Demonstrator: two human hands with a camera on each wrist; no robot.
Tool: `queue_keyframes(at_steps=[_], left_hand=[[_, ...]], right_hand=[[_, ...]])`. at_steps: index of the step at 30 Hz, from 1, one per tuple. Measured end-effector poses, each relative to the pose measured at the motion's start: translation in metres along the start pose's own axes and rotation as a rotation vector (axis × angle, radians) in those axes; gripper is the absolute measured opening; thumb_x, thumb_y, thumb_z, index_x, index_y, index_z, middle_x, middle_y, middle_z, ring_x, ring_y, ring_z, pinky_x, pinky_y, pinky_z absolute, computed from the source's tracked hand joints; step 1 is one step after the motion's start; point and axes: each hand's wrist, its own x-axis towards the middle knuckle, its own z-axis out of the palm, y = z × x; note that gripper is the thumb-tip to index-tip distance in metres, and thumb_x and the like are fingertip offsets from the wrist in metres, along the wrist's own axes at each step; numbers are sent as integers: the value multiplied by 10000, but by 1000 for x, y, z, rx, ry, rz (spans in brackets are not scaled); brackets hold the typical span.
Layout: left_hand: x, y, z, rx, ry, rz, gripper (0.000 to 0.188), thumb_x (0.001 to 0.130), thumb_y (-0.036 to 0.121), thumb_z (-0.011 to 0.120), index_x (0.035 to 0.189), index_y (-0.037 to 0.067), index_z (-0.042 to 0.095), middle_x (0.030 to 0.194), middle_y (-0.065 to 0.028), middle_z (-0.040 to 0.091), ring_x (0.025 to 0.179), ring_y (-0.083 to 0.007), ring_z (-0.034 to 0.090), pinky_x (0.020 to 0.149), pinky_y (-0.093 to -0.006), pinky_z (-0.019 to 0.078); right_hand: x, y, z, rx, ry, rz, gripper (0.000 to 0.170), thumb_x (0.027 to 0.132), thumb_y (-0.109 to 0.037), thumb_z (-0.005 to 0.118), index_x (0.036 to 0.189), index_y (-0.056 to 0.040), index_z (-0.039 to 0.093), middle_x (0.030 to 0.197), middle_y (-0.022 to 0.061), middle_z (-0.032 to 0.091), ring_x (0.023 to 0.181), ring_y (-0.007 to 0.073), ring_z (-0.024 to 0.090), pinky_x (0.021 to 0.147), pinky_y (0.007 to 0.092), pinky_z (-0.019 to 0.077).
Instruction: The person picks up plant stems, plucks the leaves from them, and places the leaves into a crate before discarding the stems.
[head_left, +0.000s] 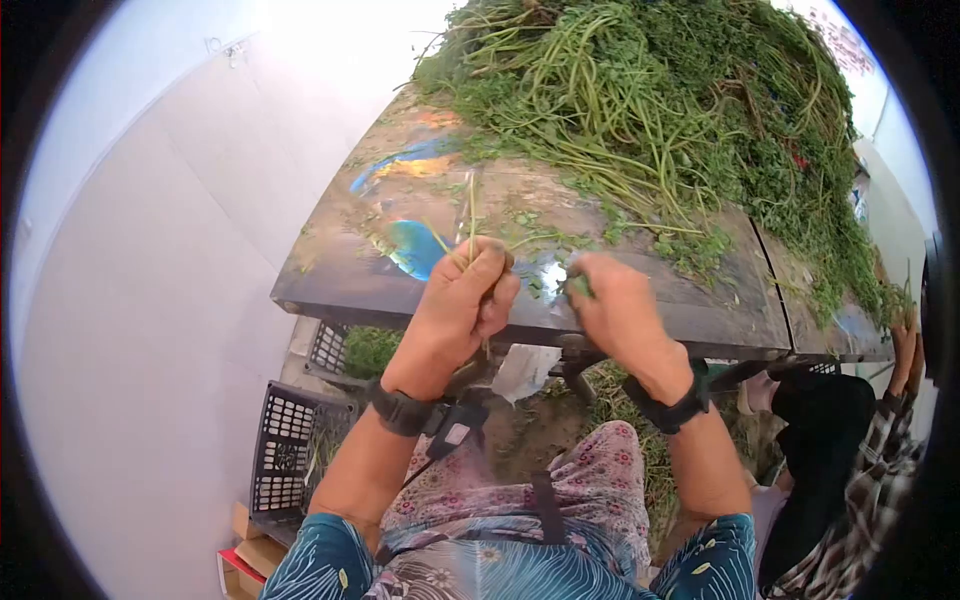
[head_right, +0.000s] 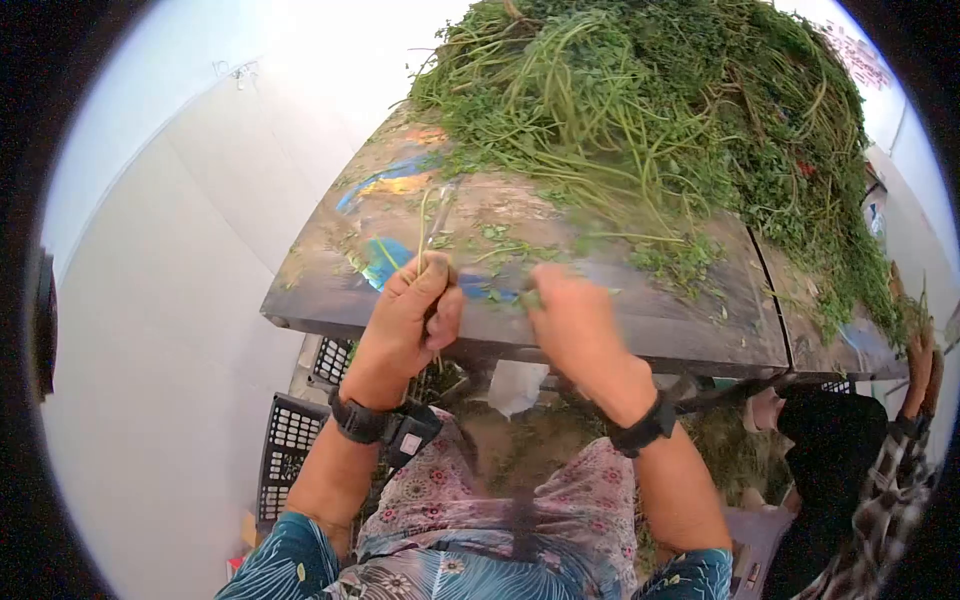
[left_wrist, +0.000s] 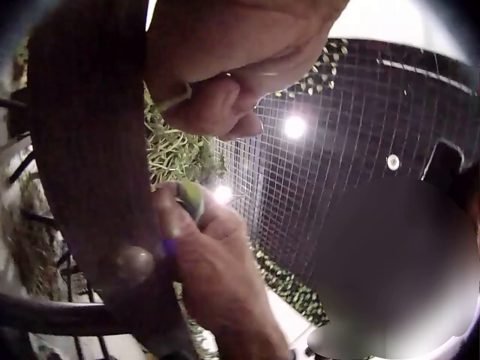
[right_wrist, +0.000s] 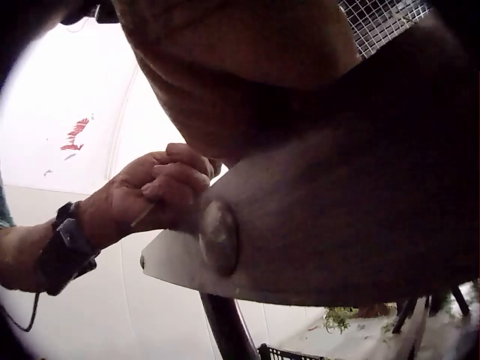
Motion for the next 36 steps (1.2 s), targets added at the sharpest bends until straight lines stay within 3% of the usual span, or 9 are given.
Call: queue_keyframes(at_steps=[6,13,17,22,23,26,27,30,36], left_hand=[[-55,27,-40,65,103,-21,193,919,274,473,843,97,471,534,27,400,398,-51,325,330,-195,210],[-153,59,-159,223,559,47,164,873,244,555,845,94,494,577,1,455,415,-40,347,329,-171,257],[-215,56,-216,359,827,-55,135,867,208,541,816,91,498,592,-8,495,418,-38,362,333,-175,269],[-274,37,-288,655,1123,-199,108,862,179,514,813,83,514,594,-1,515,417,-39,376,335,-182,293],[-288,31,-314,793,1110,-286,187,836,200,539,926,36,546,672,-57,584,523,-96,504,443,-237,425],[-318,14,-361,1737,1009,-271,370,800,241,564,1068,-11,524,803,-131,633,718,-196,596,657,-305,488],[-307,21,-340,1650,1072,-285,441,769,277,578,1092,-19,531,906,-168,636,845,-272,598,786,-334,457],[-271,32,-306,1305,963,-179,349,767,264,572,996,1,594,899,-156,638,822,-273,604,755,-324,462],[-183,31,-193,1227,520,-63,250,801,148,511,979,-4,599,841,-85,638,770,-157,601,713,-283,478]], right_hand=[[-4,4,-1,94,87,20,184,783,-105,566,934,-3,543,847,213,582,803,377,556,688,405,431],[-7,5,-3,29,75,94,232,819,-171,535,986,-10,538,815,155,583,757,252,557,699,349,426],[-6,3,-6,89,23,255,253,857,-247,525,990,-33,546,844,87,570,786,186,521,716,332,415],[-8,12,-1,13,66,203,291,884,-316,514,989,-48,552,869,80,561,809,172,515,742,333,413],[-8,16,0,10,66,199,291,884,-313,515,994,-46,552,871,78,563,808,170,515,740,330,414],[-8,29,2,69,66,202,300,884,-312,520,1011,-42,552,903,74,568,816,166,518,745,321,415],[-8,31,3,101,71,207,305,884,-314,522,1016,-41,553,917,74,570,821,165,519,748,318,416],[-8,26,3,89,82,215,332,885,-329,520,1045,-39,548,958,70,579,852,170,539,769,318,426],[-7,21,3,206,166,262,339,885,-325,525,1079,-47,537,983,70,586,885,169,566,757,313,451]])
